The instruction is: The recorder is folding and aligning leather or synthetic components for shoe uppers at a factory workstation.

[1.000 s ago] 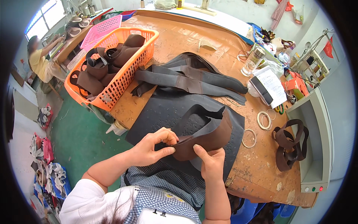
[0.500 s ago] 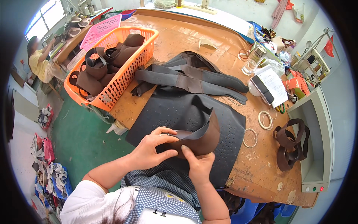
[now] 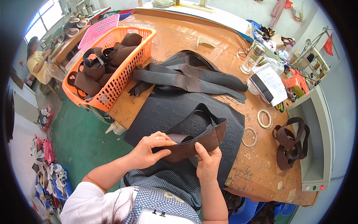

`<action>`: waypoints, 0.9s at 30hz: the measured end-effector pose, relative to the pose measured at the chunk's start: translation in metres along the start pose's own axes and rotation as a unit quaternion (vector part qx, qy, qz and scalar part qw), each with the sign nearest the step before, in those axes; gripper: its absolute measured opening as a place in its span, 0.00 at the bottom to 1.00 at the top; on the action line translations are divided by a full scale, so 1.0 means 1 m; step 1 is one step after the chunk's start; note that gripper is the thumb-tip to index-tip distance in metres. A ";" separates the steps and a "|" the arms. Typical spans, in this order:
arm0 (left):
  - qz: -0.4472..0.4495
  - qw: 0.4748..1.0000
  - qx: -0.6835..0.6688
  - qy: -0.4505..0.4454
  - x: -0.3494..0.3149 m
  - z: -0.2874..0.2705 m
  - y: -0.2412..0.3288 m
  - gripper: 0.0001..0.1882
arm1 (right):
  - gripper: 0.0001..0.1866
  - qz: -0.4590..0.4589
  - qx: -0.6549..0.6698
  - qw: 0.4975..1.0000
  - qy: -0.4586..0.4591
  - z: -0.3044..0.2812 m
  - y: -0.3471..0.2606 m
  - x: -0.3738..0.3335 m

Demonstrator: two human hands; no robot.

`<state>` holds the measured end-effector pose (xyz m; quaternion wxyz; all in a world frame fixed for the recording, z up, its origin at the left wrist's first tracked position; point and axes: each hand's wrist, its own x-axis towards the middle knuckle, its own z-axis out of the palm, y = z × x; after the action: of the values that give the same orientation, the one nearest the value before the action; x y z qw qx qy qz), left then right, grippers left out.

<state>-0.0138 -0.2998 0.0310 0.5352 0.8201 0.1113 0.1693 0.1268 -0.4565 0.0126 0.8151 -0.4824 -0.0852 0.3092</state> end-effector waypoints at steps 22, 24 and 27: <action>-0.008 0.997 0.069 0.040 -0.002 0.001 0.011 0.09 | 0.14 -0.041 0.055 0.998 0.014 0.009 0.015 -0.003; -0.020 0.996 0.069 0.042 -0.003 0.002 0.011 0.08 | 0.12 -0.040 0.038 0.998 0.000 -0.001 0.012 0.000; -0.009 0.997 0.066 0.048 -0.003 0.004 0.010 0.09 | 0.12 -0.041 0.017 0.999 0.007 -0.003 0.010 0.001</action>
<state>-0.0147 -0.3082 0.0383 0.4753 0.8437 0.1547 0.1958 0.1249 -0.4544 0.0020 0.8361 -0.4665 -0.0937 0.2731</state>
